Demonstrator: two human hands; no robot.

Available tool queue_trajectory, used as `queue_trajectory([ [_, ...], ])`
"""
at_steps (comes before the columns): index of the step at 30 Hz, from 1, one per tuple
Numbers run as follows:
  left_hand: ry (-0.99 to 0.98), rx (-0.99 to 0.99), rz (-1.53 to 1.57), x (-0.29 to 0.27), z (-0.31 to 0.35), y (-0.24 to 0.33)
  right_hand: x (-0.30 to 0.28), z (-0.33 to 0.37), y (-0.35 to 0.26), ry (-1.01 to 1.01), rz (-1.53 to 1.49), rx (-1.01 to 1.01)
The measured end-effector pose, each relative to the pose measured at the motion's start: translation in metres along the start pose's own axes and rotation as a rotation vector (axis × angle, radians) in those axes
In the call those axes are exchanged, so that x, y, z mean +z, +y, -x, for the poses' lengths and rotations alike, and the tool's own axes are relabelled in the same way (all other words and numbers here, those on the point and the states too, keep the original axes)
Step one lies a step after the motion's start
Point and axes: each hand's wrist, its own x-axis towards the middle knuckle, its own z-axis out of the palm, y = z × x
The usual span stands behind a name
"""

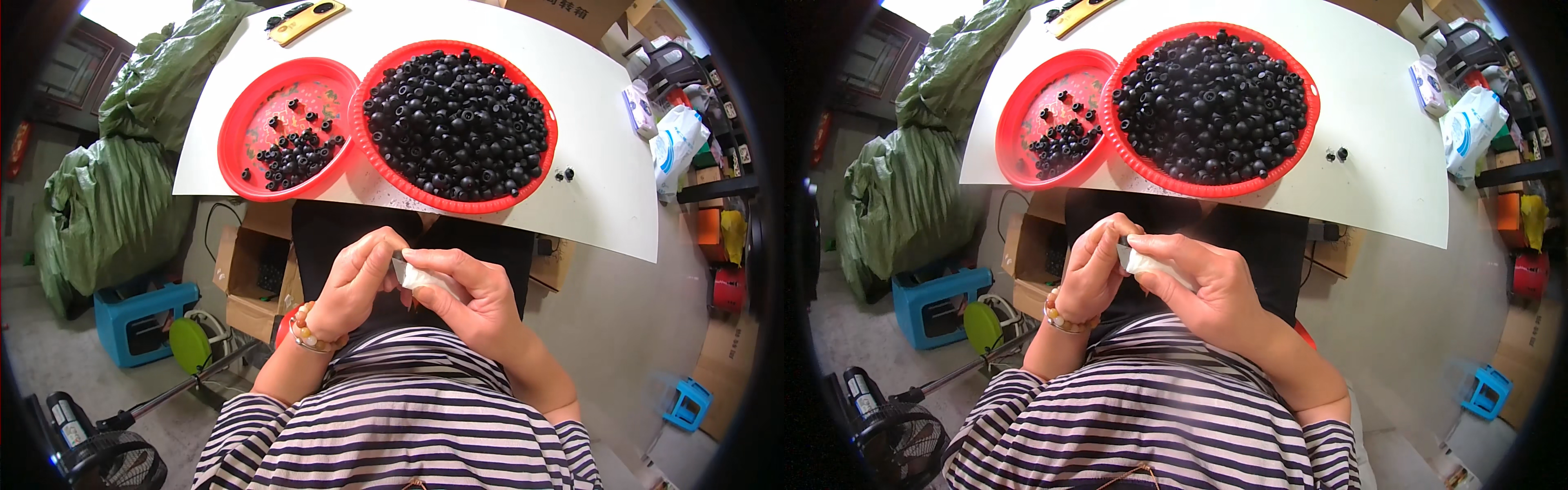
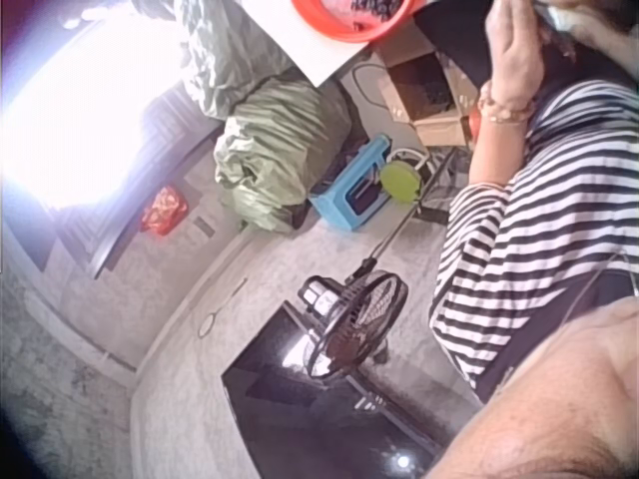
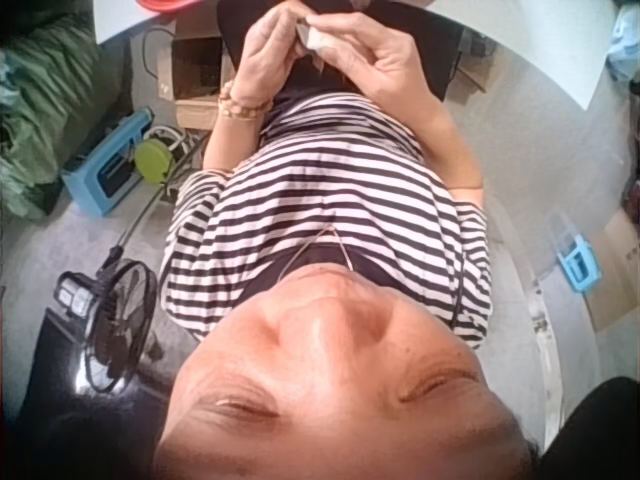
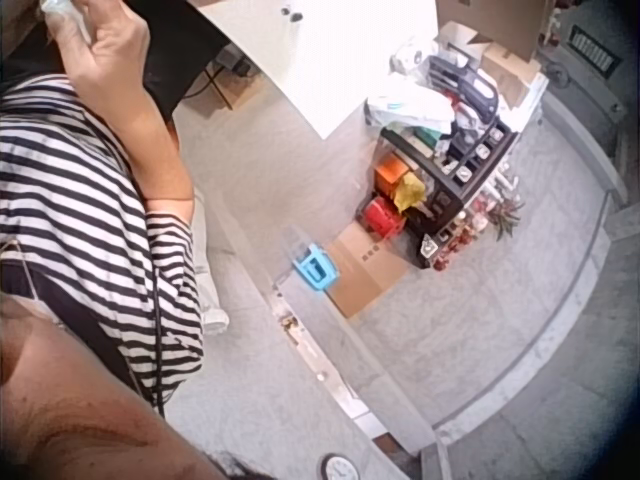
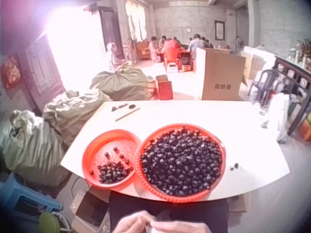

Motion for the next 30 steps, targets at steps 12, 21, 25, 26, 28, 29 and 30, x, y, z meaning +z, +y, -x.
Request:
queue_trajectory([
  [12, 0.023, 0.024, -0.033, -0.003, 0.001, -0.007, 0.002, -0.001, 0.002, 0.046, -0.008, 0.028],
  [21, 0.155, 0.219, -0.097, 0.005, -0.002, -0.014, 0.007, -0.003, 0.002, 0.082, -0.022, -0.008],
  [25, 0.143, 0.14, -0.001, 0.009, -0.004, -0.008, 0.008, -0.003, 0.006, 0.089, -0.083, -0.014],
  [26, 0.137, 0.069, 0.135, 0.014, -0.004, -0.002, 0.007, -0.003, 0.008, 0.075, -0.147, 0.027],
  [28, 0.084, 0.009, 0.31, 0.014, -0.005, -0.001, 0.003, -0.005, 0.011, 0.045, -0.275, 0.11],
  [29, 0.037, 0.021, 0.35, 0.009, -0.007, -0.006, 0.003, -0.007, 0.002, 0.071, -0.345, 0.113],
  [30, -0.011, 0.033, 0.389, 0.006, -0.007, -0.008, -0.003, -0.006, 0.005, 0.079, -0.317, 0.148],
])
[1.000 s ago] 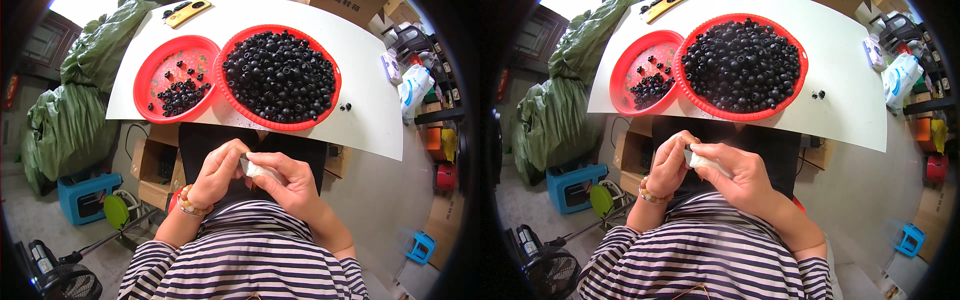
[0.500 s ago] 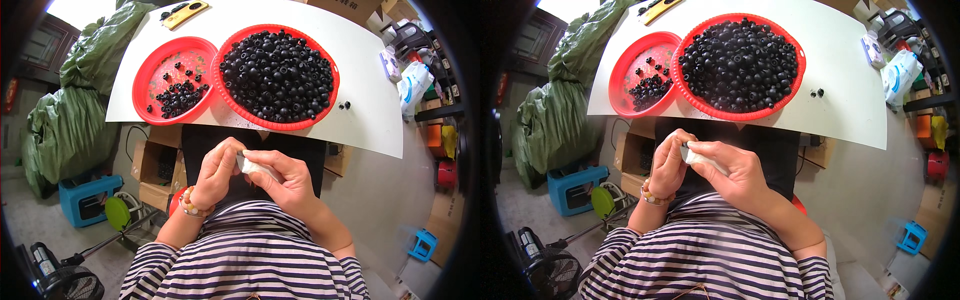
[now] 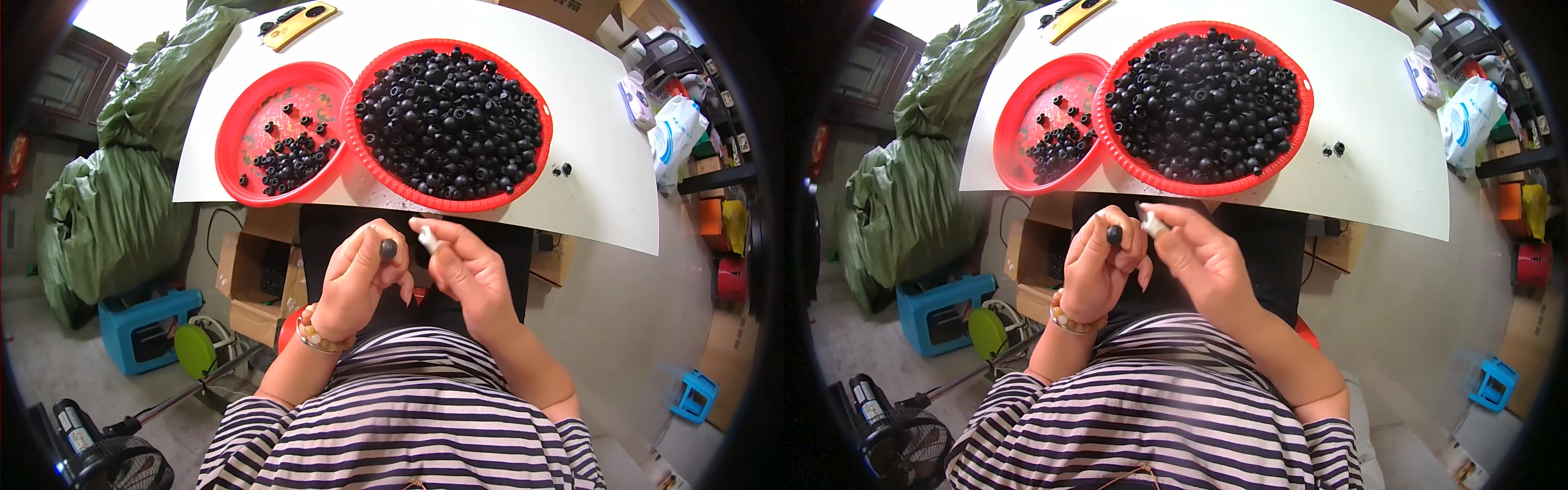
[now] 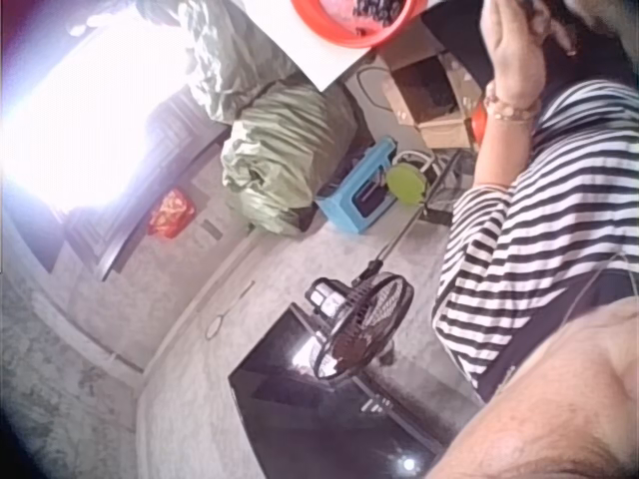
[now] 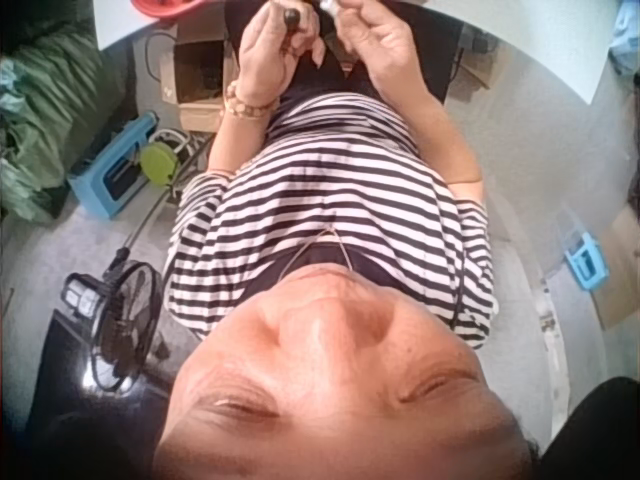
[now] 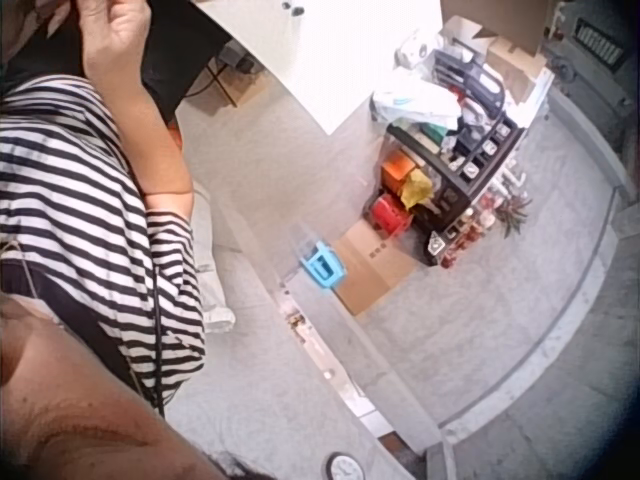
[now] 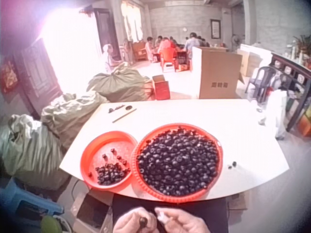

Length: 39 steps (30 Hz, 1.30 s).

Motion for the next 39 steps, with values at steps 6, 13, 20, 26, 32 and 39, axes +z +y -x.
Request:
queue_trajectory([
  [6, -0.028, -0.061, 0.054, -0.001, 0.0, 0.0, -0.002, -0.006, -0.001, 0.029, -0.021, -0.081],
  [13, -0.022, -0.102, -0.127, 0.007, 0.003, 0.002, 0.009, -0.012, -0.005, -0.03, -0.02, 0.023],
  [20, -0.023, -0.124, -0.176, 0.008, 0.004, 0.001, 0.006, -0.012, -0.002, -0.025, -0.198, 0.109],
  [26, 0.107, 0.0, -0.319, -0.003, -0.003, 0.01, -0.004, -0.008, 0.008, 0.074, 0.007, 0.11],
  [32, 0.215, 0.058, -0.277, -0.016, -0.011, 0.026, -0.006, -0.004, 0.015, 0.063, 0.022, 0.114],
  [39, 0.091, -0.277, 0.144, 0.0, -0.008, 0.027, -0.003, -0.001, -0.005, -0.12, 0.255, -0.056],
])
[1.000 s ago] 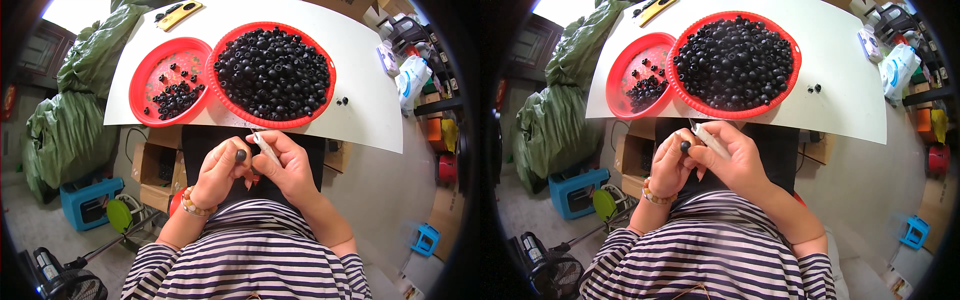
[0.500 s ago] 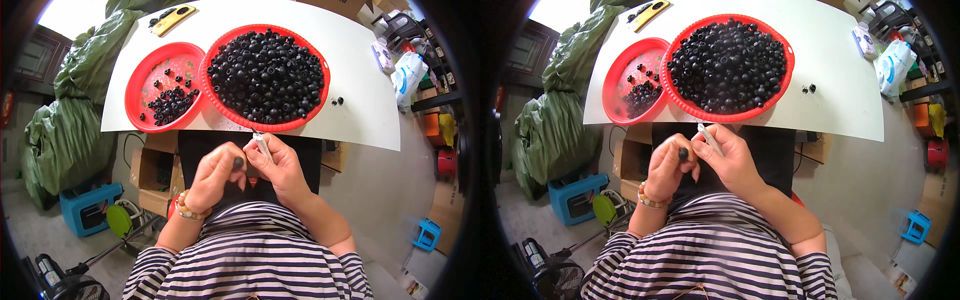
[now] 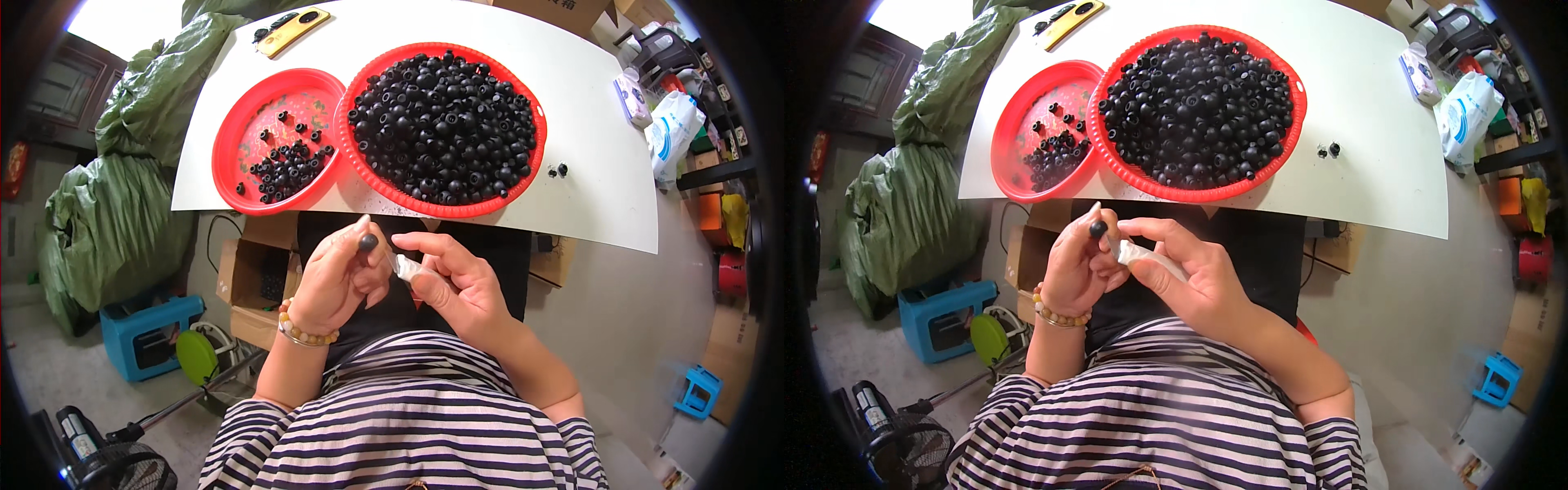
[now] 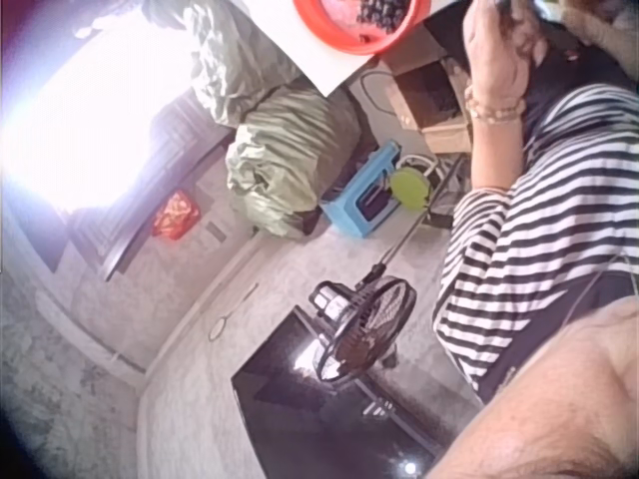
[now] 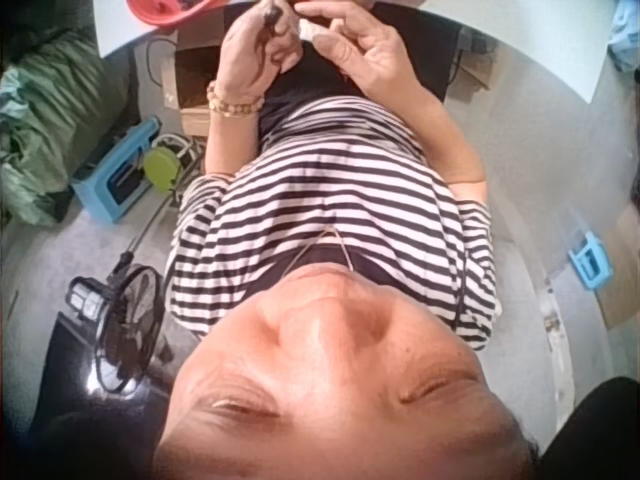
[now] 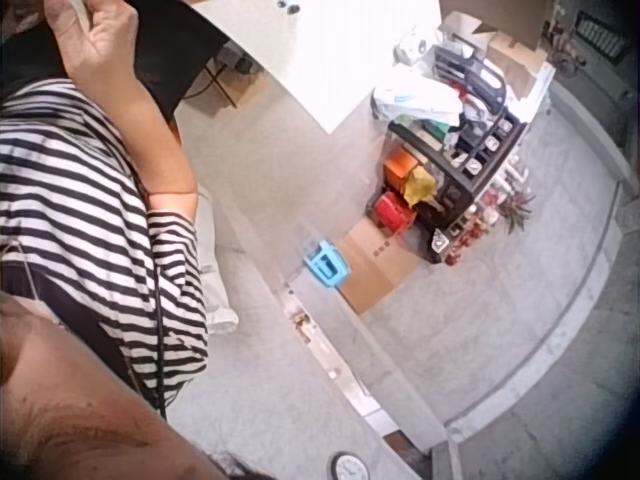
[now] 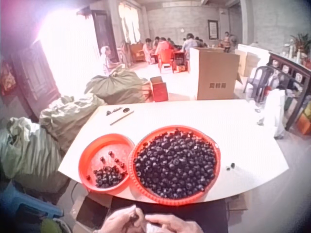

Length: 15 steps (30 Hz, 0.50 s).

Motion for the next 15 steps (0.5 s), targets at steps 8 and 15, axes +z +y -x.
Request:
queue_trajectory([
  [8, -0.097, -0.325, 0.108, 0.0013, 0.0048, 0.0029, -0.0038, -0.0018, -0.0064, -0.02, 0.193, -0.189],
  [15, -0.2, -0.352, 0.146, 0.0009, 0.0058, 0.001, -0.0086, 0.0018, -0.0077, -0.071, 0.22, -0.219],
])
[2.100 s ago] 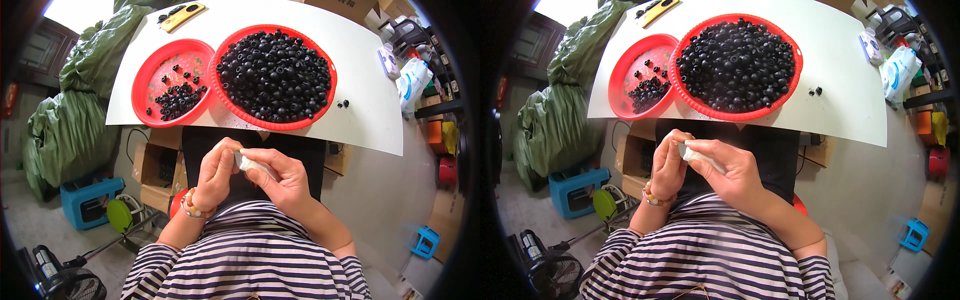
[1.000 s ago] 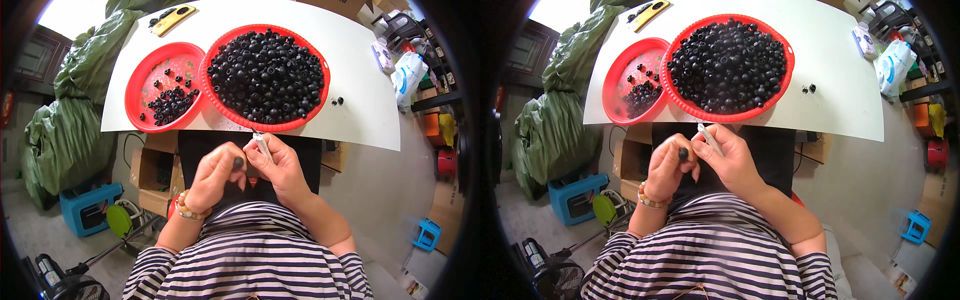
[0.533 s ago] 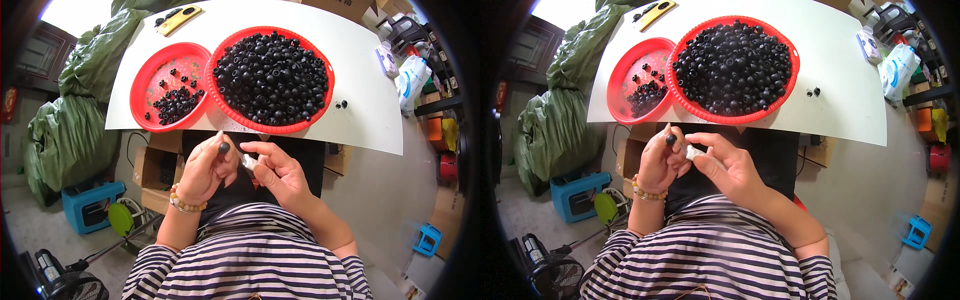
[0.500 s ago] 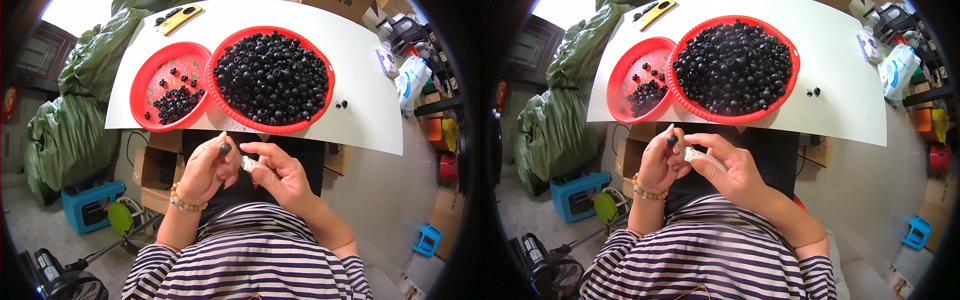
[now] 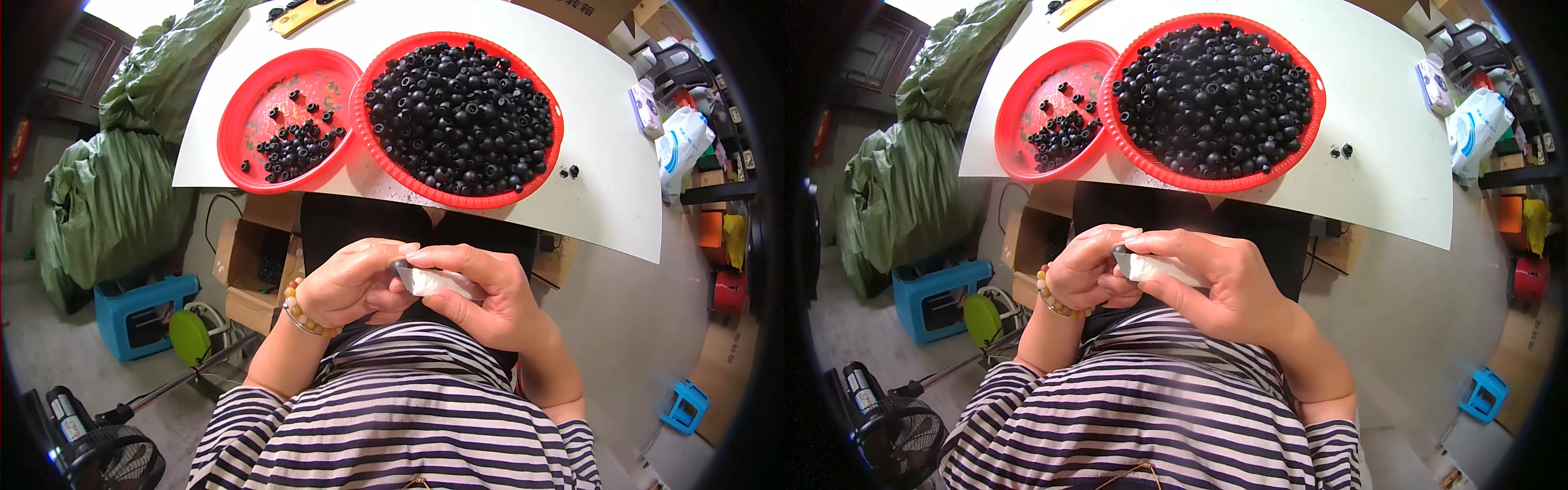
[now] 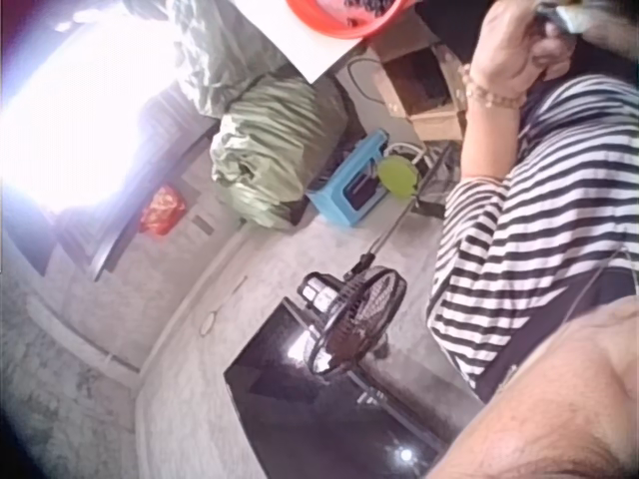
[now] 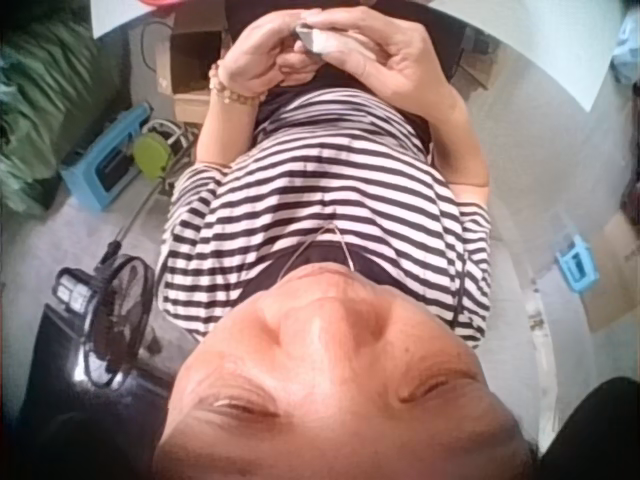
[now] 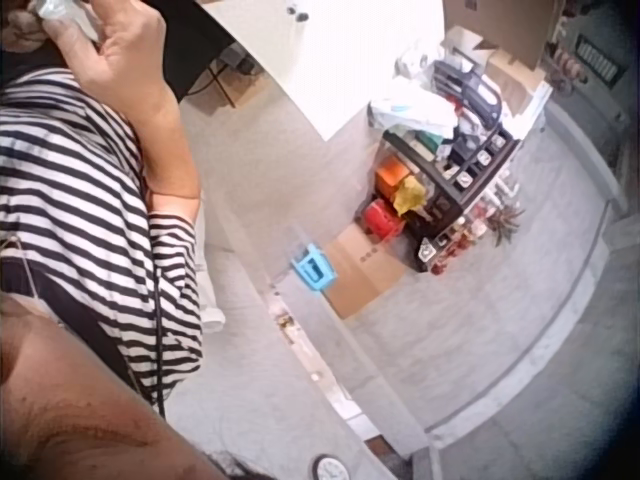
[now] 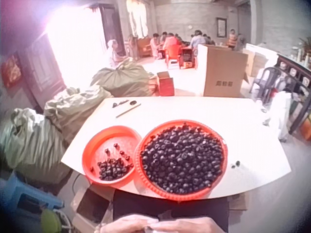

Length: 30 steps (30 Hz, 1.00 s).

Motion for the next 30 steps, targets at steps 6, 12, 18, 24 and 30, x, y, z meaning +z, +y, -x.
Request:
queue_trajectory([
  [6, -0.063, -0.015, 0.017, -0.003, -0.001, -0.001, -0.005, -0.001, 0.001, -0.045, 0.012, -0.021],
  [12, 0.033, -0.02, -0.049, 0.0, 0.001, -0.002, -0.009, -0.001, 0.002, -0.075, 0.002, -0.012],
  [18, 0.086, -0.025, -0.173, 0.002, 0.002, -0.002, -0.011, -0.001, 0.004, -0.094, 0.022, 0.015],
  [24, 0.035, -0.026, -0.183, -0.004, 0.001, -0.004, -0.012, -0.001, 0.003, -0.11, 0.042, 0.018],
  [30, 0.018, -0.035, -0.095, -0.01, 0.0, -0.005, -0.012, -0.001, 0.004, -0.112, 0.019, 0.015],
])
